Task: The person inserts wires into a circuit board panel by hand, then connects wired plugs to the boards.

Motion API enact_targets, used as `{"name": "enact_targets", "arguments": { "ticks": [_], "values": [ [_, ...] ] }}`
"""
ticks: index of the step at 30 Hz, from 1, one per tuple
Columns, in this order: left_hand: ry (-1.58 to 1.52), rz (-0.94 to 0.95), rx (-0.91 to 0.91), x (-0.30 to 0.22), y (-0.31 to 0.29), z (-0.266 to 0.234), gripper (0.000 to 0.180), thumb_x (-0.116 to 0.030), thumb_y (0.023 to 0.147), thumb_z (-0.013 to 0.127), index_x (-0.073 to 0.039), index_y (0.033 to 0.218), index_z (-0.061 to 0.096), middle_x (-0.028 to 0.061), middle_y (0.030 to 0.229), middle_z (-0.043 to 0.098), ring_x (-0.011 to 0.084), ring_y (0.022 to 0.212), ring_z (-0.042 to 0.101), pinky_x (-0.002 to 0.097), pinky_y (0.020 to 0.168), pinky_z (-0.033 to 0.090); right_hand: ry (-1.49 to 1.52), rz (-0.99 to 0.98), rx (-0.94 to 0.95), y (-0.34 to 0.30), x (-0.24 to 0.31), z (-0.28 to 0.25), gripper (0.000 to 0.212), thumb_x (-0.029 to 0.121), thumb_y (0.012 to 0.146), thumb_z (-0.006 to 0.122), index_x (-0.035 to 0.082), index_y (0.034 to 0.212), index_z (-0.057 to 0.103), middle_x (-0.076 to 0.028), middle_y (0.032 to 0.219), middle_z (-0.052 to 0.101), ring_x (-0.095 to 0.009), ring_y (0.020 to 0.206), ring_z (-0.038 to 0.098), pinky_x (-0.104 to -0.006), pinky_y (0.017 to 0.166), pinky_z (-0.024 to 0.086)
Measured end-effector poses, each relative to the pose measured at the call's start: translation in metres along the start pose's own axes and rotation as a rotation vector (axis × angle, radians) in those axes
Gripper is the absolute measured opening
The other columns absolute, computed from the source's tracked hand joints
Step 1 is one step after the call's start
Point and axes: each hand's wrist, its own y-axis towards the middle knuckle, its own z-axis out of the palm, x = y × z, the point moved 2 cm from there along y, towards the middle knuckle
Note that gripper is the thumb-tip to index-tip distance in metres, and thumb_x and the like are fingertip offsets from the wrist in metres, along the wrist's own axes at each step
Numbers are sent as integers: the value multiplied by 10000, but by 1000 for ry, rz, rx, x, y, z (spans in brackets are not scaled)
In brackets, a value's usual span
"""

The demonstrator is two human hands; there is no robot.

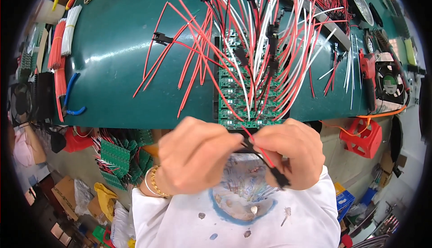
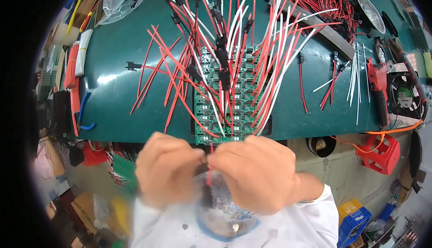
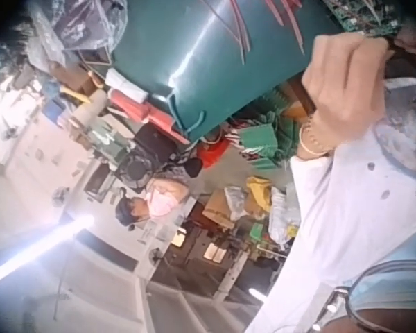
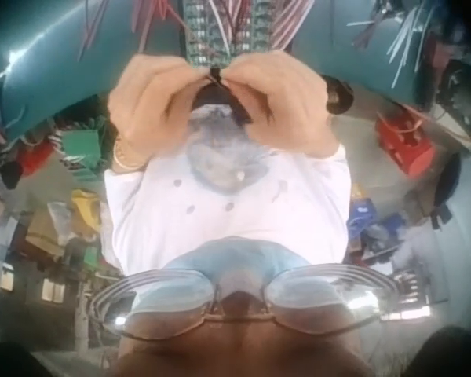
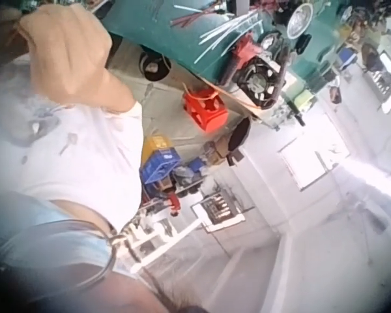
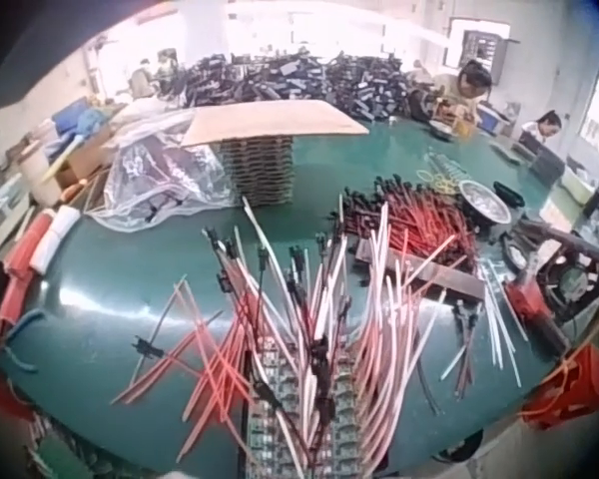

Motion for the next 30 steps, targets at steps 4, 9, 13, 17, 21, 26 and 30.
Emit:
{"name": "enact_targets", "arguments": {
  "ticks": [4,9,13,17,21,26,30],
  "values": [
    [127,-3,-118,20,2,-12,240,90,662,727,5,870,641,98,758,633,245,617,610,307,520,487,-142,-145,-62,16,-5,25,324,-87,590,647,-53,909,598,-125,759,620,-185,504,533,-264,406,390],
    [110,19,-186,40,3,-6,248,114,675,702,21,894,631,117,793,651,252,635,623,301,538,494,-469,-143,-55,23,-10,20,245,-65,629,634,-44,871,605,-112,724,613,-169,467,505,-247,395,373],
    [32,84,-197,44,6,3,264,114,671,697,28,912,634,125,808,651,252,629,619,295,526,486,-480,-34,63,17,-3,17,512,-66,526,751,-23,1007,582,-148,822,662,-249,604,612,-318,510,445],
    [5,91,-196,50,4,8,258,114,663,696,30,900,635,123,806,650,247,627,616,296,517,480,-451,-151,-13,19,-14,25,229,-42,651,641,-25,878,617,-107,747,644,-164,478,515,-249,400,379],
    [-31,91,-186,55,5,10,257,115,662,695,29,897,638,120,806,649,243,624,611,291,517,478,-463,-148,-16,17,-18,27,237,-33,655,646,-22,890,618,-104,752,649,-160,486,519,-252,405,385],
    [-34,60,-174,55,6,10,256,116,656,701,26,889,641,119,804,649,240,626,614,291,522,479,-474,-130,-39,18,-19,29,238,-39,646,639,-16,882,622,-98,744,649,-157,477,513,-252,398,381],
    [-52,46,-164,54,8,11,254,117,650,705,25,878,645,119,796,649,240,625,615,293,526,480,-473,-126,-36,18,-20,28,239,-42,644,637,-17,881,623,-96,735,645,-159,474,514,-252,395,379]
  ]
}}
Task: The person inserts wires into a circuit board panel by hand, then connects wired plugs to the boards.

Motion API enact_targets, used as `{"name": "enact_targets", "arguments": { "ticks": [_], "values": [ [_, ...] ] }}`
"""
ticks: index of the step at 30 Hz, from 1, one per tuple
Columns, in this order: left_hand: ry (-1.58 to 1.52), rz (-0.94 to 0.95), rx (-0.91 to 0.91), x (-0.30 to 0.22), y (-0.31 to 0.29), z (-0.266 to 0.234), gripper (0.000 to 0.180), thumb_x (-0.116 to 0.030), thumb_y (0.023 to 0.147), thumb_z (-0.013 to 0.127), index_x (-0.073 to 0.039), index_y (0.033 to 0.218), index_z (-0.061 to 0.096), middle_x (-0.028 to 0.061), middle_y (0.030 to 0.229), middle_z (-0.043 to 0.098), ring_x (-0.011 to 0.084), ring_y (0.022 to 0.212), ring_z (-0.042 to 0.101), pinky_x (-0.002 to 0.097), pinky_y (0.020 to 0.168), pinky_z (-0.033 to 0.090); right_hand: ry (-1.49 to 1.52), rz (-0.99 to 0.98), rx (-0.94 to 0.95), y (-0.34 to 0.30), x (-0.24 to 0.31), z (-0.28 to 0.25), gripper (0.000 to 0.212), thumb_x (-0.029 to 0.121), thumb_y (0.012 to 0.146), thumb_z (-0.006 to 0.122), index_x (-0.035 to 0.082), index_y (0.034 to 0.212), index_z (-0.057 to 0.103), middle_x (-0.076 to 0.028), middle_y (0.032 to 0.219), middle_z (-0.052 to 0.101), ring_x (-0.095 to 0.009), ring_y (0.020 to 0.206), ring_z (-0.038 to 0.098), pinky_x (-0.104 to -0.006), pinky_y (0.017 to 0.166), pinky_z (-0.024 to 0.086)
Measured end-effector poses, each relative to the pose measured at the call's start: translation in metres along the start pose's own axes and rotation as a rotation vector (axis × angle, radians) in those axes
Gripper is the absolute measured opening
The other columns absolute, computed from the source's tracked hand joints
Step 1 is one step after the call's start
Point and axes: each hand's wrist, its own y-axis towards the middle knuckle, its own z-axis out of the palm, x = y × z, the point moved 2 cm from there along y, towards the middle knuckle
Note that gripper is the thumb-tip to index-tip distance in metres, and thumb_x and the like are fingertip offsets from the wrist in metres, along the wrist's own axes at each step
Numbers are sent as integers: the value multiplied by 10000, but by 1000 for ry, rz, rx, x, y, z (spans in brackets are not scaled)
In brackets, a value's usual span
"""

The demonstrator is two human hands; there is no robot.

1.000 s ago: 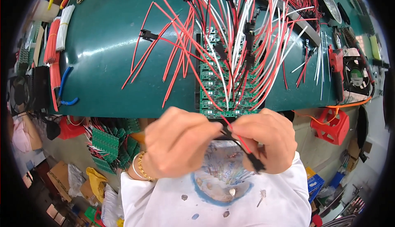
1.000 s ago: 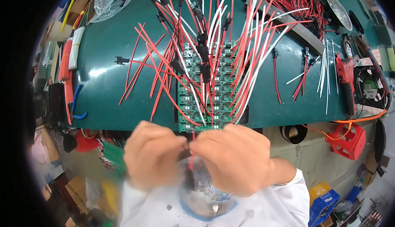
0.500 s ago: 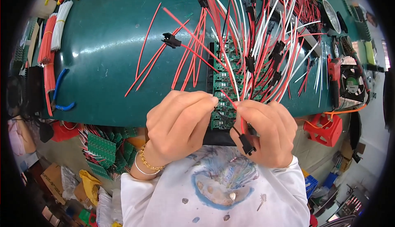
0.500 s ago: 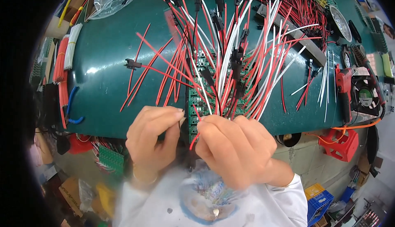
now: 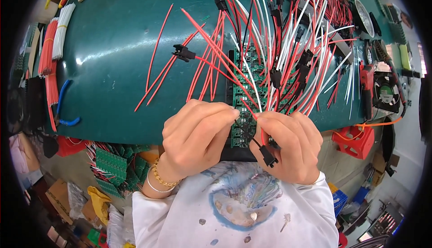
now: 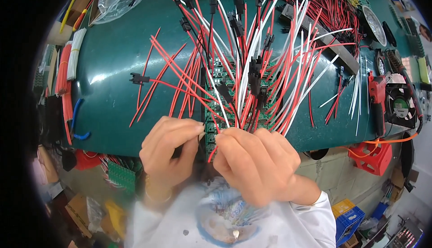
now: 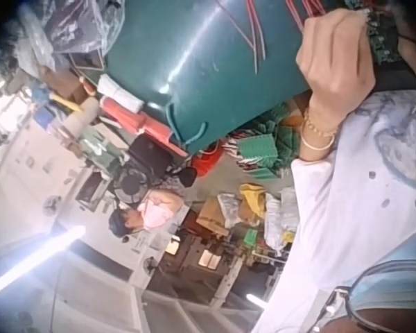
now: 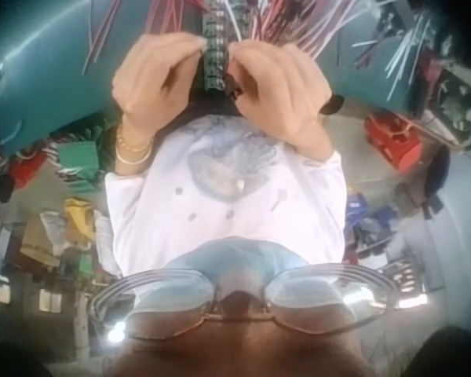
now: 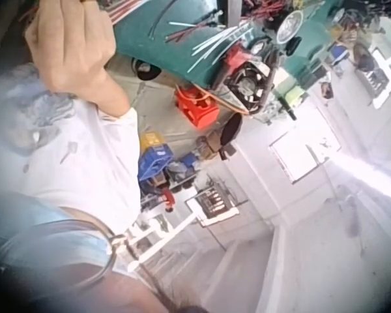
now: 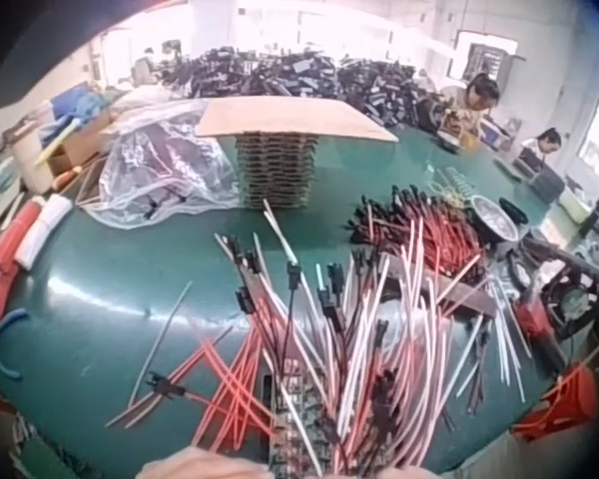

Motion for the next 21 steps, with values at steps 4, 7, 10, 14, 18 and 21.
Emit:
{"name": "enact_targets", "arguments": {
  "ticks": [4,7,10,14,18,21],
  "values": [
    [2,-7,9,0,1,1,248,115,649,709,23,871,646,118,796,653,237,620,611,288,525,478,6,12,-19,1,0,1,242,-42,637,644,-20,877,629,-93,724,639,-158,473,515,-251,395,374],
    [-10,-60,19,-3,7,1,210,104,672,705,18,854,644,113,775,649,237,611,607,290,523,474,10,22,-17,6,1,0,229,-36,636,664,-21,863,636,-96,720,639,-159,473,518,-252,395,363],
    [0,-352,-31,-10,18,5,114,69,720,697,6,778,622,102,689,601,227,573,579,304,511,452,22,78,-5,9,7,-17,222,-34,640,685,-26,858,646,-103,721,647,-161,470,515,-250,396,344],
    [125,-312,11,-9,27,9,157,27,715,723,-14,701,573,81,640,559,220,526,532,314,474,402,-14,272,-282,-13,-5,-35,177,-64,705,673,-26,877,660,-94,711,652,-118,460,461,-231,413,297],
    [249,-357,28,-10,24,5,183,3,705,745,-26,697,564,76,631,553,219,542,542,326,498,413,-202,610,-237,-32,-34,-52,123,-29,780,659,-5,900,641,-47,685,619,-53,488,416,-215,439,273],
    [366,-411,34,-15,24,1,186,-6,716,736,-11,841,598,90,709,562,228,598,551,330,531,422,-361,669,-58,-35,-56,-58,147,-19,769,670,16,908,640,-41,686,593,-90,520,466,-233,469,323]
  ]
}}
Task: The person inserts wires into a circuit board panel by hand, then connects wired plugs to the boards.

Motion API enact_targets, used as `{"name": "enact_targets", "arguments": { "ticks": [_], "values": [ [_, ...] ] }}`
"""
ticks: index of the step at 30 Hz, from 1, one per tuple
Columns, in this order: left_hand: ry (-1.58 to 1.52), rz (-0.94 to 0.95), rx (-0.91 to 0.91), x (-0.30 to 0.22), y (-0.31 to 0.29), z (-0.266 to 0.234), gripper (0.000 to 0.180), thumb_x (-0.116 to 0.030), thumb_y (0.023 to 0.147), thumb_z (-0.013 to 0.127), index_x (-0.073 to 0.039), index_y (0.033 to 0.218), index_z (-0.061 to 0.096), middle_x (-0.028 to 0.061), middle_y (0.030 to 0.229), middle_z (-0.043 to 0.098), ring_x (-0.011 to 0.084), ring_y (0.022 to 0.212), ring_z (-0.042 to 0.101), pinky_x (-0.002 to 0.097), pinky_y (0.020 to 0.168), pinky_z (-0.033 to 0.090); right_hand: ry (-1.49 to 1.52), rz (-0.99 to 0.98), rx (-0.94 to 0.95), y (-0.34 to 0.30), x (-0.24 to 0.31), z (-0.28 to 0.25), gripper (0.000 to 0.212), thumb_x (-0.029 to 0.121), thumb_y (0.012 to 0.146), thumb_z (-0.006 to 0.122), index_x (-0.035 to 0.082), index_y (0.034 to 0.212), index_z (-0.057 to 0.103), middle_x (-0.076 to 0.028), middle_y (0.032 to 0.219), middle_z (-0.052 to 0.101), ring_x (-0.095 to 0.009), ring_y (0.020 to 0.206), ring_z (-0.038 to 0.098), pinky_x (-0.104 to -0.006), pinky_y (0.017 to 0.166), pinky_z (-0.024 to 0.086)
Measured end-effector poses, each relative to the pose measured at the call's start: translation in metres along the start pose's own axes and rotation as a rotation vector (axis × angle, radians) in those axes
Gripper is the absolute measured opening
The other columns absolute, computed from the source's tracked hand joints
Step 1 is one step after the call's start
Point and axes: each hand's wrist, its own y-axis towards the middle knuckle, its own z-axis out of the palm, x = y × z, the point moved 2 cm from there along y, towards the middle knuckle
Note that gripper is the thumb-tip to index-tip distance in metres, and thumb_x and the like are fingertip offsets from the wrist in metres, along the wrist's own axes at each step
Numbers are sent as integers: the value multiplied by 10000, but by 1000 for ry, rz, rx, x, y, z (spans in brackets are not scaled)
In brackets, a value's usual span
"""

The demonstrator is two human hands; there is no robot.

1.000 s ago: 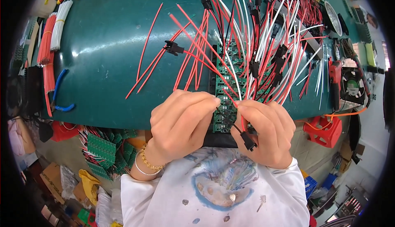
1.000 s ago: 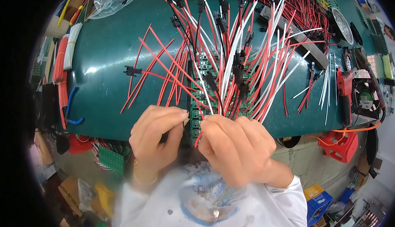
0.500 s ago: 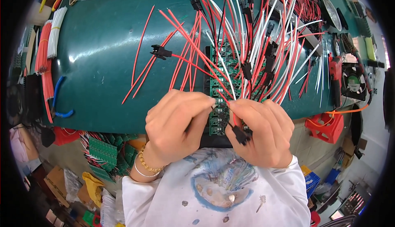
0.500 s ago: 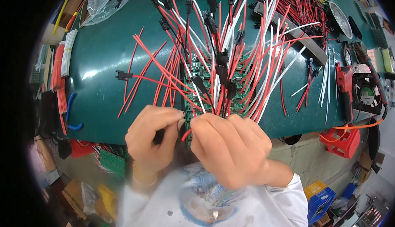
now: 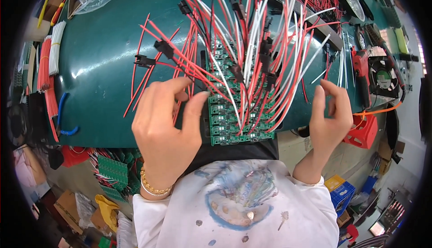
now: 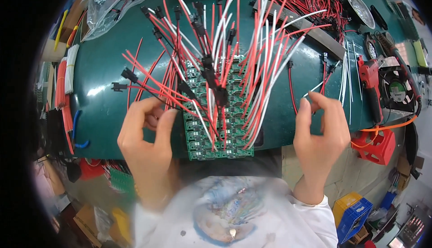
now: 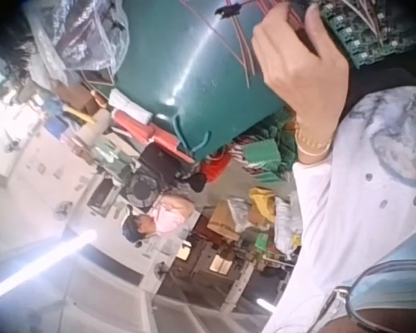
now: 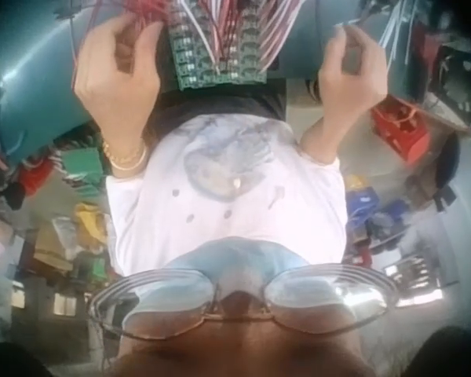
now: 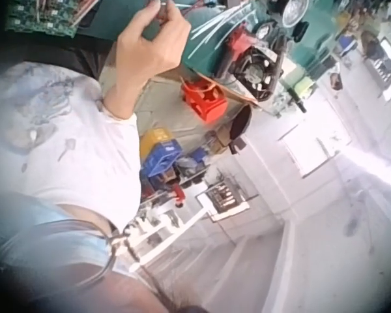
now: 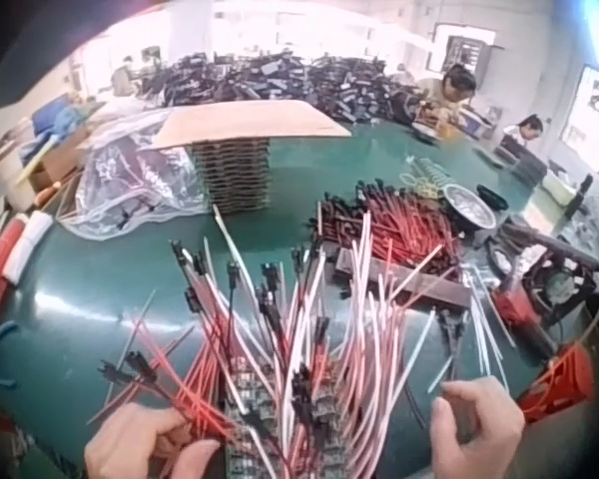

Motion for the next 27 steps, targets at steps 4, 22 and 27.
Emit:
{"name": "enact_targets", "arguments": {
  "ticks": [4,22,27],
  "values": [
    [139,244,-14,-3,1,2,231,33,783,626,25,1013,610,130,814,568,278,723,562,365,624,454,-101,-110,50,6,-12,19,146,66,769,700,27,898,644,-64,674,556,-199,610,583,-311,537,437],
    [-362,269,221,-34,-33,-18,218,55,744,688,44,958,644,156,852,667,257,670,645,303,585,517,829,474,13,-7,-17,-22,48,-46,794,618,-40,771,576,-50,658,607,-65,535,563,-184,486,443],
    [-648,275,204,-68,-33,26,214,17,708,742,29,900,648,132,773,659,243,611,636,263,518,499,1242,292,215,-30,20,-19,88,-48,774,623,-62,809,544,-98,697,623,-106,579,613,-209,519,491]
  ]
}}
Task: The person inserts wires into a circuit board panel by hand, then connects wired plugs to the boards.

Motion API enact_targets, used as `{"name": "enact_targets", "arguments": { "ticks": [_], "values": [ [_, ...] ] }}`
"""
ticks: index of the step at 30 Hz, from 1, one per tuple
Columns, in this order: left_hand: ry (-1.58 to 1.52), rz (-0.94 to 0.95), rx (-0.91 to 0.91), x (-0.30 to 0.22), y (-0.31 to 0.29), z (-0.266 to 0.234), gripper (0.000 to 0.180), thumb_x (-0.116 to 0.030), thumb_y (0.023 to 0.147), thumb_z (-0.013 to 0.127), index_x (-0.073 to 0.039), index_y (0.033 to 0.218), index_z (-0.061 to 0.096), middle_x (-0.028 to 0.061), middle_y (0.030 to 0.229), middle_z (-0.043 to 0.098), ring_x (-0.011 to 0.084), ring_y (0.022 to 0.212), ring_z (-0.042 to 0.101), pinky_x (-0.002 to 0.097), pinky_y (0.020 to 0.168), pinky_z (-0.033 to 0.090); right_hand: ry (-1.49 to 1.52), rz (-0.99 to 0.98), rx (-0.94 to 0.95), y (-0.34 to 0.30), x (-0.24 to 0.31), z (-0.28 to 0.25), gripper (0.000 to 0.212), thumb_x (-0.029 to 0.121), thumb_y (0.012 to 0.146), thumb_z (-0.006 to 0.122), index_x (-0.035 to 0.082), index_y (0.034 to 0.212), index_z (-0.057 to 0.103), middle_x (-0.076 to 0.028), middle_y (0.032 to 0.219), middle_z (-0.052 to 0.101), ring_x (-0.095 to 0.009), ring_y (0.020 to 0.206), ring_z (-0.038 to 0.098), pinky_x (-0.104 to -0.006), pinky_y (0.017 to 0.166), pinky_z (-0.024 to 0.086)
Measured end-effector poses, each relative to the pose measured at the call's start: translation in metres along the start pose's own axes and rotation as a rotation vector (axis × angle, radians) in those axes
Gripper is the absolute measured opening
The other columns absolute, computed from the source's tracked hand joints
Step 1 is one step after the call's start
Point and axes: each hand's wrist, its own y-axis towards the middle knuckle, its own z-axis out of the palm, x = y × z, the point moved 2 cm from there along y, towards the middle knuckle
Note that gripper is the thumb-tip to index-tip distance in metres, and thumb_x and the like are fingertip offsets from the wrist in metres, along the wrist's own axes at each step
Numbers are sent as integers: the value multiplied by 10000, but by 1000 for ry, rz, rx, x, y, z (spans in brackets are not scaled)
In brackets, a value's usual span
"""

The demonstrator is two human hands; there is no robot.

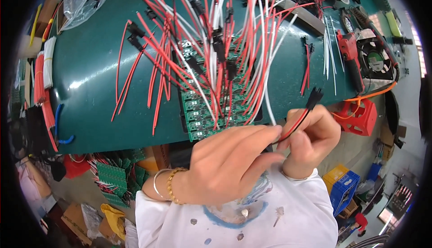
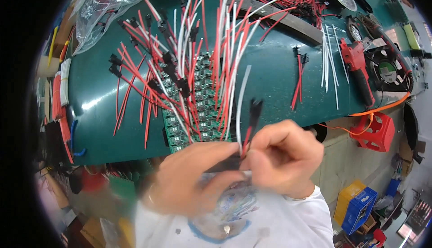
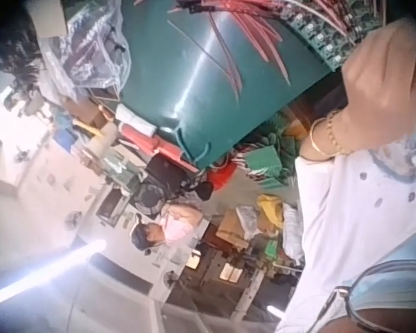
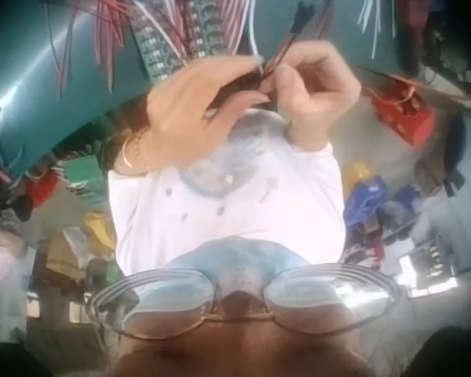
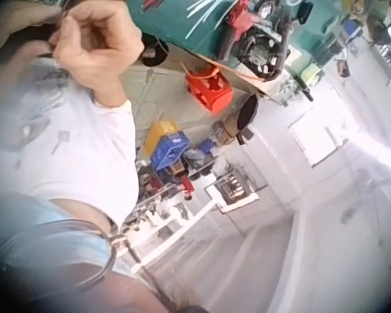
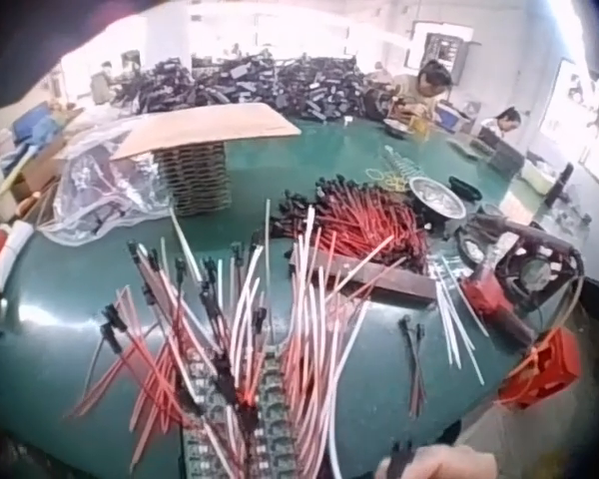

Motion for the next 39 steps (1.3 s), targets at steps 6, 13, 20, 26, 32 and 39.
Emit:
{"name": "enact_targets", "arguments": {
  "ticks": [6,13,20,26,32,39],
  "values": [
    [-165,-124,30,13,-12,-10,198,46,700,745,27,868,642,114,682,615,213,525,582,289,459,442,-3,-124,174,-1,-17,9,97,-92,750,620,-80,822,555,-142,751,637,-128,613,609,-224,517,467],
    [-220,-265,60,13,-13,-25,150,57,730,720,29,857,644,118,691,624,197,546,600,266,474,451,-96,-42,253,6,-14,15,187,-100,689,688,-55,870,679,-144,827,635,-176,731,594,-257,585,445],
    [-373,-318,206,14,-26,-42,206,53,671,723,29,864,653,108,753,660,202,611,642,262,553,514,-234,-178,450,4,-4,28,272,36,529,780,56,775,665,-65,762,585,-187,587,531,-273,501,397],
    [375,302,82,21,-26,-60,258,-88,633,690,20,865,654,111,773,655,253,658,632,297,564,526,-648,-730,463,3,-11,50,364,130,533,658,22,879,626,-70,781,635,-123,520,490,-252,429,257],
    [570,329,73,27,-29,-72,244,-56,654,666,28,882,646,129,834,653,255,635,601,300,532,512,-758,-918,407,9,-18,64,369,120,551,636,-22,891,613,-104,765,640,-122,497,482,-239,420,241],
    [507,302,-22,45,-25,-73,312,65,600,704,45,903,633,134,802,646,247,607,598,292,503,501,-829,-895,468,19,-26,64,373,117,550,620,-51,883,608,-148,791,650,-145,500,502,-241,412,271]
  ]
}}
